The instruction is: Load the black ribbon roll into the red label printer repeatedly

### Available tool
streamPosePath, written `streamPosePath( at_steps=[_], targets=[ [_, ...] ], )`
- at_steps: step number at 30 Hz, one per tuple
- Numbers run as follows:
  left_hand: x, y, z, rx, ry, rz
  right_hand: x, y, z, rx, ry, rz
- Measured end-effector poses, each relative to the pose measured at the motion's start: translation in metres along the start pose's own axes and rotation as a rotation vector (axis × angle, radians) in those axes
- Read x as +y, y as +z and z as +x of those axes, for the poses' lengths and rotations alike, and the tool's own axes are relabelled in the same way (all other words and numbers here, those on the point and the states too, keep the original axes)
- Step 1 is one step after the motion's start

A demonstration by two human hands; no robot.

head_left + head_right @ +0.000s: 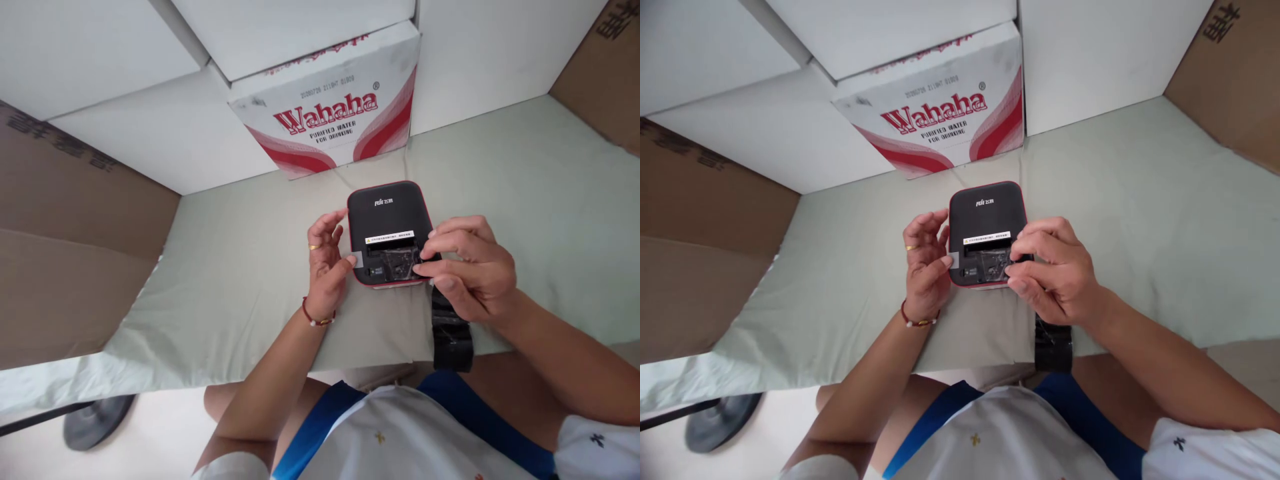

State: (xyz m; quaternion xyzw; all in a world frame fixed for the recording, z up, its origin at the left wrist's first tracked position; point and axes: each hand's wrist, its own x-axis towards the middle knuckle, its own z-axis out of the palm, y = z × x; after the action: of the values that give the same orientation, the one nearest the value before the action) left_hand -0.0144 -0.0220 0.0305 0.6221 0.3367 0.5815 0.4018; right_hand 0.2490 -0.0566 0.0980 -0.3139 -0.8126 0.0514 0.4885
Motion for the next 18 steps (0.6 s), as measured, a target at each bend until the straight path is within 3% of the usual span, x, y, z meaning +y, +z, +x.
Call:
streamPosePath(
  at_steps=[7,11,14,16,18],
  targets=[
    [-0.009,0.009,0.003,-0.107,-0.290,-0.367,-0.001,0.000,-0.001,0.025,-0.124,-0.072],
    [-0.007,0.013,0.003,-0.108,-0.327,-0.456,0.002,0.000,-0.005,0.009,-0.226,-0.119],
    [-0.010,0.013,0.003,-0.116,-0.324,-0.467,0.002,-0.003,-0.004,-0.078,-0.310,-0.102],
    [-0.012,0.013,0.003,-0.115,-0.315,-0.476,0.000,-0.007,0.005,-0.158,-0.296,-0.030],
    [-0.013,0.014,0.003,-0.115,-0.300,-0.483,-0.004,-0.011,0.024,-0.233,-0.150,0.006]
  ],
)
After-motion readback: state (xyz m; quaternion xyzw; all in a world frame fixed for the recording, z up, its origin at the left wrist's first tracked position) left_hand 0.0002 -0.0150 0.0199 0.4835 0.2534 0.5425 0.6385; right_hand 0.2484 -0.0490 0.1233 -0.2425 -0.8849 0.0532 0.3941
